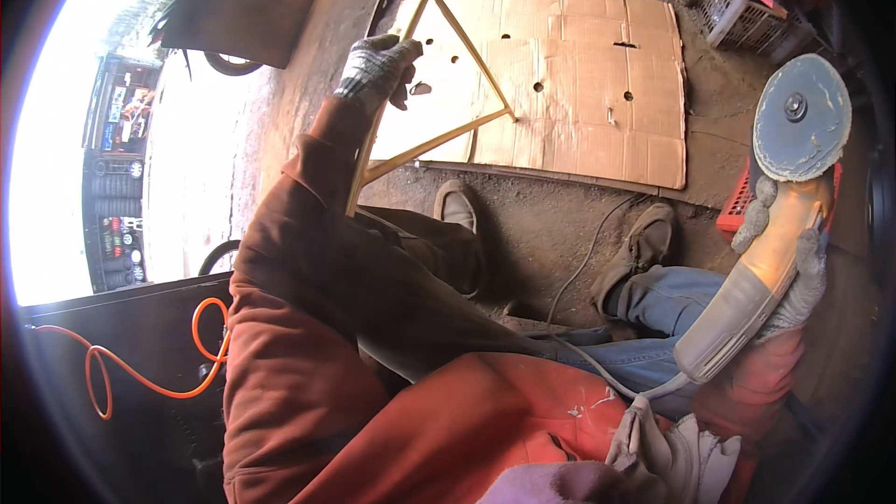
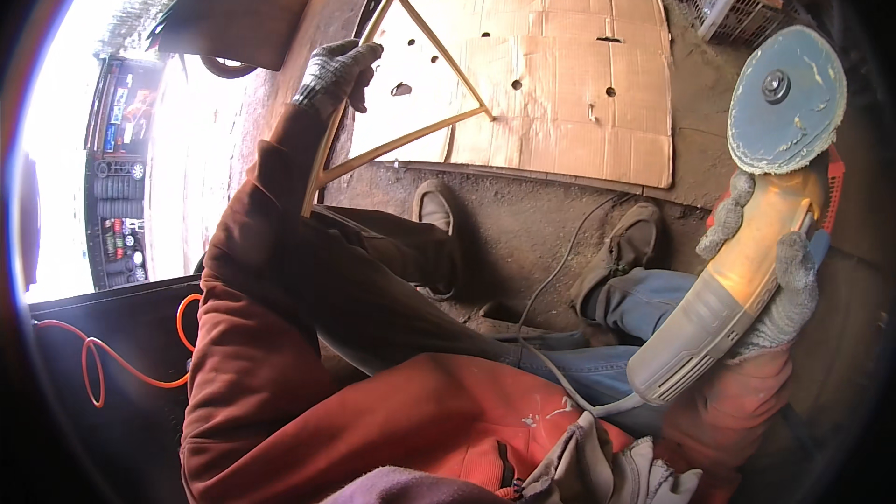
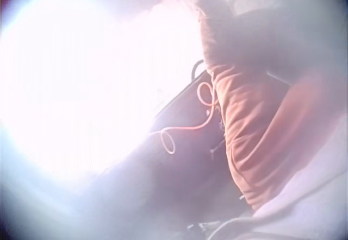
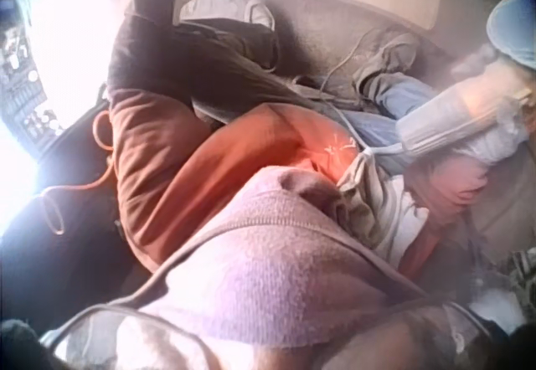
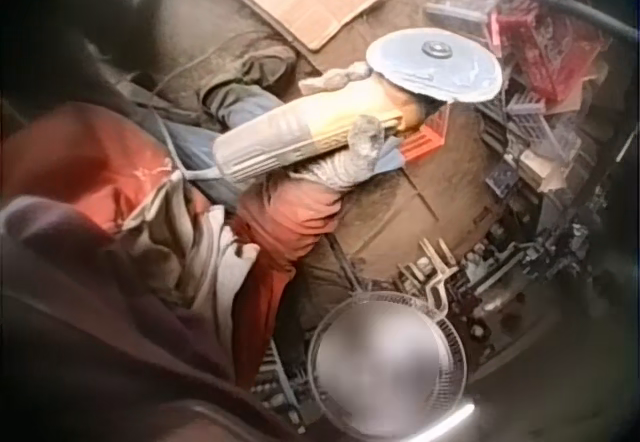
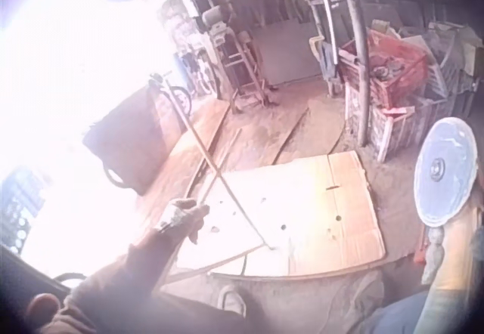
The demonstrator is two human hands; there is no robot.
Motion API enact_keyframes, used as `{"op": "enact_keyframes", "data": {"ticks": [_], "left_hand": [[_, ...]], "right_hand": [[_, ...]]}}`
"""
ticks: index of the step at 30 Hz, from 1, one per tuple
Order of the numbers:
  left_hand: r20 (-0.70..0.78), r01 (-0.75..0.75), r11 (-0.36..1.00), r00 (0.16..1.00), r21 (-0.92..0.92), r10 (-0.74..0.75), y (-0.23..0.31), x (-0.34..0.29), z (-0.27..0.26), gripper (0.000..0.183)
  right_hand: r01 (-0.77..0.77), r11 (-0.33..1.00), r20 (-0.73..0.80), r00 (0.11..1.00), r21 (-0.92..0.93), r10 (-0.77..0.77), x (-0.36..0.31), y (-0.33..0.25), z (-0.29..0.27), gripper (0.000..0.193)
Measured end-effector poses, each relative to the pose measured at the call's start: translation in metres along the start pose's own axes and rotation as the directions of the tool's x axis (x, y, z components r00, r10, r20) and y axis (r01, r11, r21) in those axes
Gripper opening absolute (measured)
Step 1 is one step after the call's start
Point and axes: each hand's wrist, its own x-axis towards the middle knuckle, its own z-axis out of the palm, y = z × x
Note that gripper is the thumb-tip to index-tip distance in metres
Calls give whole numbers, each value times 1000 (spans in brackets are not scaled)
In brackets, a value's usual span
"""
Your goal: The person is using an angle grinder to sand the joints and tubes of a gold-colored metal frame. They rotate the frame by hand to access different sections while it rests on cardboard.
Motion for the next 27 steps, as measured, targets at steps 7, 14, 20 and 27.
{"op": "enact_keyframes", "data": {"ticks": [7,14,20,27], "left_hand": [[-25,39,999,999,-7,-39,-26,-2,-19,23],[-43,46,998,998,-50,-48,-26,-4,-23,23],[-26,27,992,999,-124,-31,-19,-17,-10,18],[164,34,996,986,-85,-20,-39,57,-46,73]], "right_hand": [[-111,993,-37,993,-43,110,-4,0,14,65],[-158,978,-123,982,-138,142,-1,5,29,74],[-221,965,-78,974,-139,212,-2,4,29,66],[-221,953,-196,964,-206,181,5,27,31,68]]}}
